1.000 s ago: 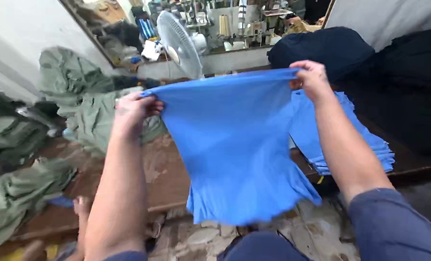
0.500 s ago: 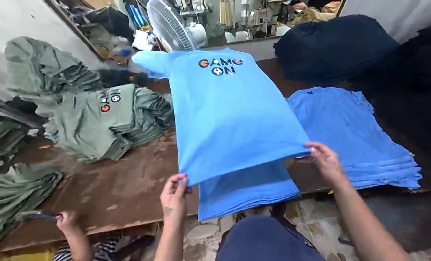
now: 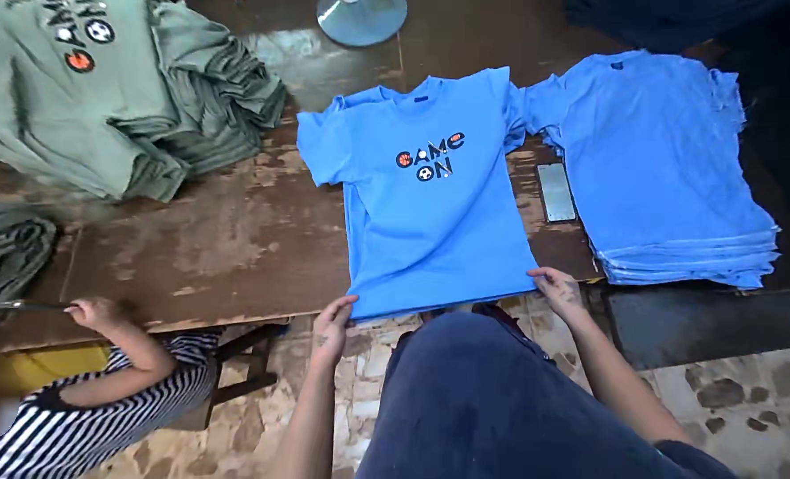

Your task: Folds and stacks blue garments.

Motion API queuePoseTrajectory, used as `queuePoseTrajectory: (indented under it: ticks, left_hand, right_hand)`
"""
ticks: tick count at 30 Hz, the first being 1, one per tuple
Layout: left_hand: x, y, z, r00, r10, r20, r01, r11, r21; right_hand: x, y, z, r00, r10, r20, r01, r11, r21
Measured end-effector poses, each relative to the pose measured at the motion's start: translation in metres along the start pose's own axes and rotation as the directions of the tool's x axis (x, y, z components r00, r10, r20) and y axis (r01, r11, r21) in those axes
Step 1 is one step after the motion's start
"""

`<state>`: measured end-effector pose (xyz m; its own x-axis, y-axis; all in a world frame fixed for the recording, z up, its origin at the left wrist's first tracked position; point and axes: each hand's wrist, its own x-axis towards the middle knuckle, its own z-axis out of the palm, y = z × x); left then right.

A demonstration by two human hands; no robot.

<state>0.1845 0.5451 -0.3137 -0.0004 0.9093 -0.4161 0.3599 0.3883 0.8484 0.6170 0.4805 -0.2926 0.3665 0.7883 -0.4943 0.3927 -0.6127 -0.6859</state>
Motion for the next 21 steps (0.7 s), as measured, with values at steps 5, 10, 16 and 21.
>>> queuePoseTrajectory:
  ticks: [5, 10, 16, 21]
  left_hand:
    - [0.006, -0.011, 0.013, 0.985, -0.093, -0.146, 0.129, 0.957, 0.259]
    - [0.013, 0.01, 0.023, 0.939, -0.28, -0.202, 0.337, 0.867, 0.367]
    - [0.02, 0.009, 0.025, 0.947, -0.318, -0.049, 0.315, 0.882, 0.352]
    - [0.009, 0.062, 0.031, 0.978, -0.195, -0.069, 0.193, 0.981, -0.035]
  right_hand:
    - [0.023, 0.006, -0.002, 1.0, 0.021, 0.02, -0.014, 0.946, -0.324]
    - [0.025, -0.004, 0.016, 0.988, 0.072, 0.138, -0.024, 0.946, -0.323]
    - [0.018, 0.008, 0.022, 0.999, -0.038, -0.025, 0.042, 0.976, 0.212]
    - [0.011, -0.028, 0.017, 0.972, -0.141, -0.187, 0.199, 0.92, 0.338]
